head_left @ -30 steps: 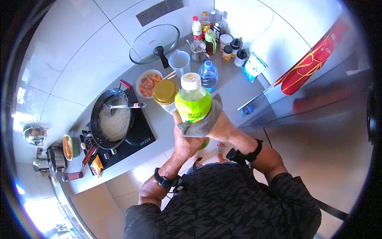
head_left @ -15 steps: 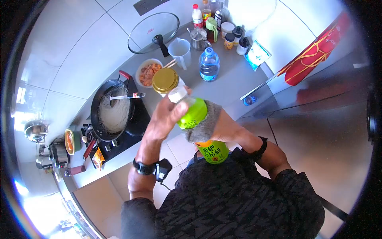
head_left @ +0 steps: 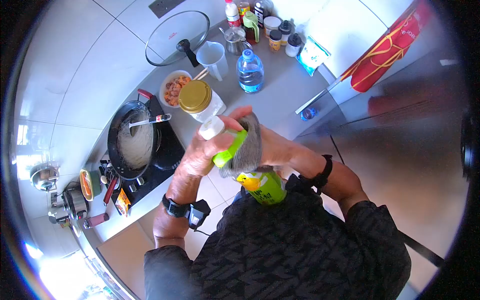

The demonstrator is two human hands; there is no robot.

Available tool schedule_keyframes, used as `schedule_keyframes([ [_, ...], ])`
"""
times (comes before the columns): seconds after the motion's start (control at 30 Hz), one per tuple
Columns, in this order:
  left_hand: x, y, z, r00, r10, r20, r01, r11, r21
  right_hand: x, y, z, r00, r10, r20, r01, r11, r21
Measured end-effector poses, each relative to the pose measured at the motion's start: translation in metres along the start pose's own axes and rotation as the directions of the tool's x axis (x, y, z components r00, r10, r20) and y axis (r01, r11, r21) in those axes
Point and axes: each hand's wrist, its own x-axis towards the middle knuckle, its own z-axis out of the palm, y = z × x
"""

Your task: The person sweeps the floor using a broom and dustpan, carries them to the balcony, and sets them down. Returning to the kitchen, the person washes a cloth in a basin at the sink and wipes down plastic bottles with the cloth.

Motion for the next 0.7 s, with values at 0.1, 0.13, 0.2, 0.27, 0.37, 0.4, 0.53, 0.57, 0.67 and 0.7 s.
schedule_keyframes([
  [0.1,-0.009,0.002,-0.001,0.998,0.029,-0.056,-0.026,0.998,0.055,-0.008,0.023,0.011,0.997,0.044,0.067,-0.045,0.999,0.018],
  [0.13,-0.012,0.004,-0.006,0.996,-0.003,-0.087,0.006,0.999,0.037,-0.024,0.032,0.019,0.981,0.119,0.153,-0.114,0.993,-0.041],
  [0.2,-0.016,-0.004,-0.007,0.979,-0.07,-0.19,0.057,0.996,-0.073,-0.042,0.049,0.025,0.955,0.169,0.245,-0.157,0.985,-0.068],
  [0.27,-0.015,-0.012,-0.009,0.979,-0.083,-0.186,0.063,0.992,-0.108,-0.047,0.061,0.024,0.962,0.092,0.256,-0.098,0.995,0.01],
  [0.37,-0.004,-0.014,0.001,0.98,-0.085,-0.182,0.077,0.996,-0.05,-0.014,-0.02,0.015,0.983,0.18,0.031,-0.18,0.984,0.008],
  [0.4,-0.002,-0.012,0.004,0.979,-0.077,-0.187,0.077,0.997,-0.007,-0.006,-0.022,0.018,0.994,0.062,-0.093,-0.064,0.998,-0.015],
  [0.53,-0.005,-0.006,-0.001,0.948,-0.093,-0.306,0.087,0.996,-0.033,-0.007,-0.009,0.038,0.942,-0.111,-0.317,0.06,0.984,-0.167],
  [0.57,-0.005,-0.007,-0.009,0.929,-0.12,-0.35,0.104,0.992,-0.065,-0.014,0.003,0.046,0.948,-0.079,-0.307,0.016,0.979,-0.203],
  [0.67,-0.009,-0.02,-0.017,0.885,-0.19,-0.424,0.146,0.98,-0.134,-0.033,0.009,0.041,0.964,0.256,-0.074,-0.265,0.947,-0.18],
  [0.7,-0.011,-0.016,-0.017,0.926,-0.161,-0.341,0.133,0.986,-0.104,-0.035,0.005,0.036,0.956,0.293,0.0,-0.29,0.948,-0.132],
])
